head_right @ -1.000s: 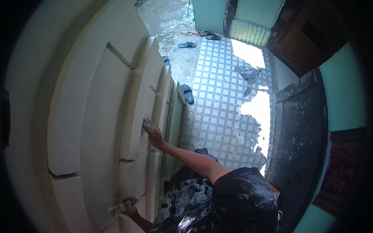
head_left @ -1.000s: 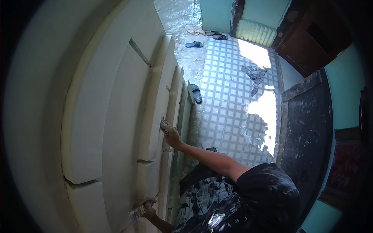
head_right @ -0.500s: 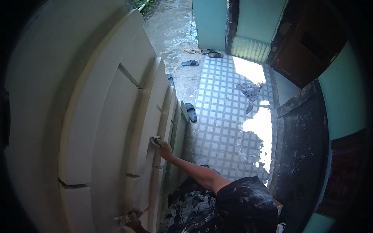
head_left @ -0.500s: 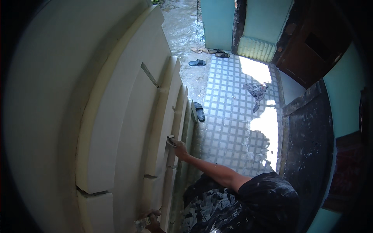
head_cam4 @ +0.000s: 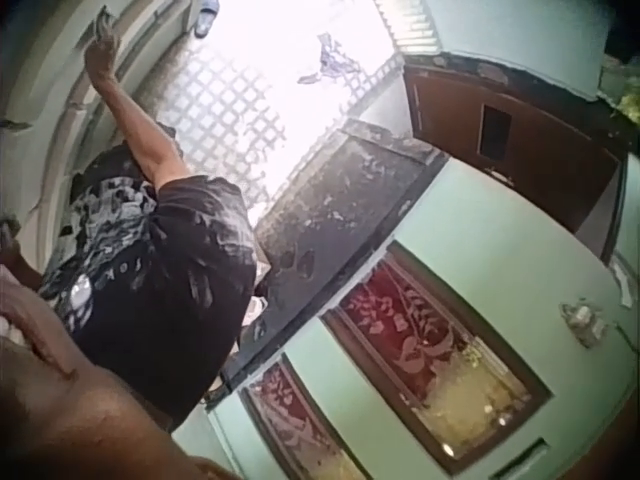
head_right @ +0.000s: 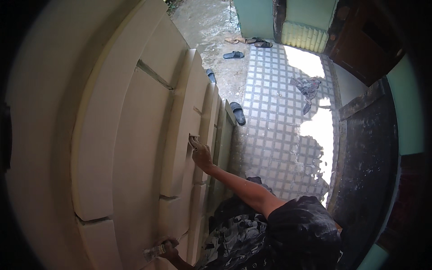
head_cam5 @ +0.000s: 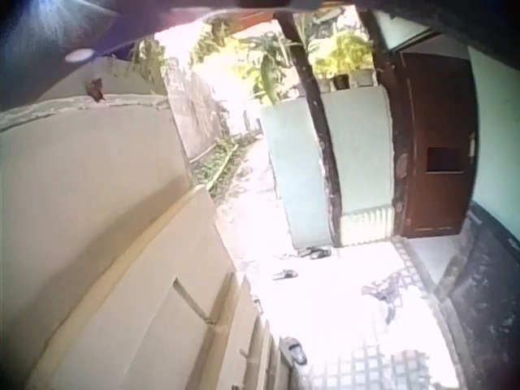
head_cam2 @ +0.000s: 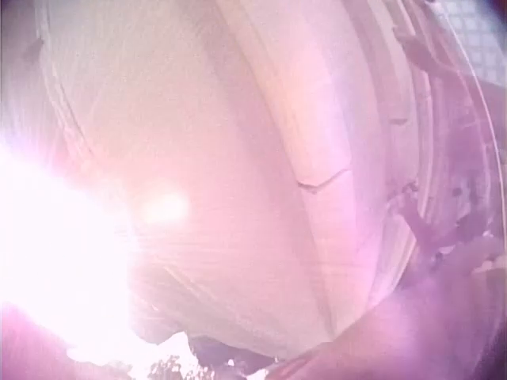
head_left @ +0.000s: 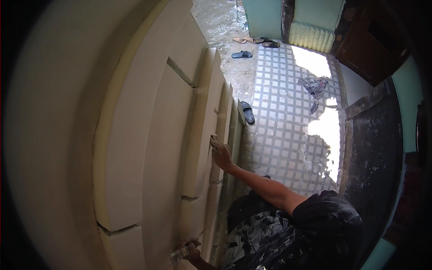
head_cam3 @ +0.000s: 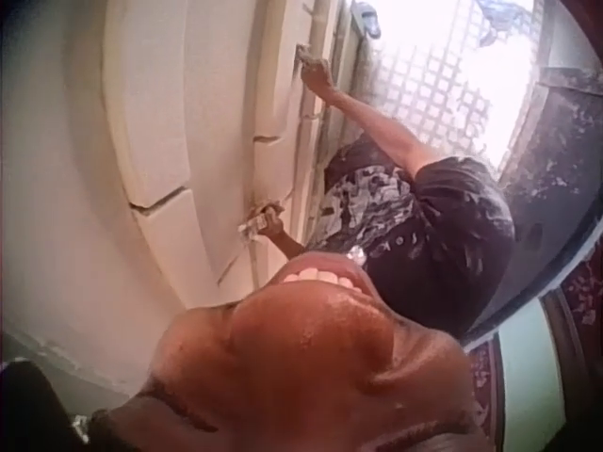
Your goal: Apply wall putty or filler to architectural features of a wall using a putty knife and a piece of cardboard or wood.
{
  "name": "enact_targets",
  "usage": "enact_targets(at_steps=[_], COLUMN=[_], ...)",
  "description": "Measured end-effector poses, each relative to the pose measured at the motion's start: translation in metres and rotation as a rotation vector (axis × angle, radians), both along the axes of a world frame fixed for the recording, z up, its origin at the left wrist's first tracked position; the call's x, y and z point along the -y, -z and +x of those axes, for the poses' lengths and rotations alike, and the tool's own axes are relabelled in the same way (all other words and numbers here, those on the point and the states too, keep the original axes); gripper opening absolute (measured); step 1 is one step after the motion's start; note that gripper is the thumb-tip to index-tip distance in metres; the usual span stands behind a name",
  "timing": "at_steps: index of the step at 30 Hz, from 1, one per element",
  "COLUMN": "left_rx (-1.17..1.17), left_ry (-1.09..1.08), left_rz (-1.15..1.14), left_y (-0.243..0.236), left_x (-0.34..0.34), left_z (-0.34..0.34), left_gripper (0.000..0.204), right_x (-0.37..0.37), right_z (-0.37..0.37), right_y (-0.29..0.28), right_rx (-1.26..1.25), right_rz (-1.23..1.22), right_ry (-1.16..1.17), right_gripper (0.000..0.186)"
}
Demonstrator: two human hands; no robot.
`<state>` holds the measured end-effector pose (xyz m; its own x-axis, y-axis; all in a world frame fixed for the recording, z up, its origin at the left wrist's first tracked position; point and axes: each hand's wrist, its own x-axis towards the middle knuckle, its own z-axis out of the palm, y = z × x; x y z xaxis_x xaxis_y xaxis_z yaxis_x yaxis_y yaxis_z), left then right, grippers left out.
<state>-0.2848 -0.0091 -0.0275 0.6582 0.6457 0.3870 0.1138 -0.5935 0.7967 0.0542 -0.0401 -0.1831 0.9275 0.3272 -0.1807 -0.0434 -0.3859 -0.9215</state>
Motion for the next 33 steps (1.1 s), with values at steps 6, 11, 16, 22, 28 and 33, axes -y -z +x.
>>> enact_targets(at_steps=[6, 11, 16, 22, 28, 33], left_rx=[-0.045, 0.018, -0.039, 0.016, 0.069, 0.063], left_ry=[-0.056, -0.14, -0.148, -0.243, -0.217, -0.102], left_rz=[-0.03, -0.048, 0.144, -0.173, -0.172, -0.062], left_y=[-0.004, -0.006, -0.002, -0.013, -0.018, 0.0], left_x=[0.005, 0.01, 0.003, 0.019, 0.023, 0.006], left_z=[-0.001, 0.005, -0.001, 0.0, 0.023, 0.004], left_gripper=[0.01, 0.012, 0.027, 0.01, 0.008, 0.01], right_x=[-0.008, -0.015, -0.008, -0.024, -0.016, -0.022], right_z=[0.019, 0.042, 0.05, 0.061, 0.074, 0.087], right_y=[0.017, 0.039, 0.016, 0.017, 0.044, 0.021], right_rx=[0.582, 0.204, 0.468, 0.337, 0.668, 0.44], right_rz=[0.416, 0.187, 0.457, 0.287, 0.433, 0.244], right_ry=[0.17, 0.179, 0.161, 0.152, 0.34, 0.321], right_gripper=[0.046, 0.051, 0.053, 0.037, 0.031, 0.036])
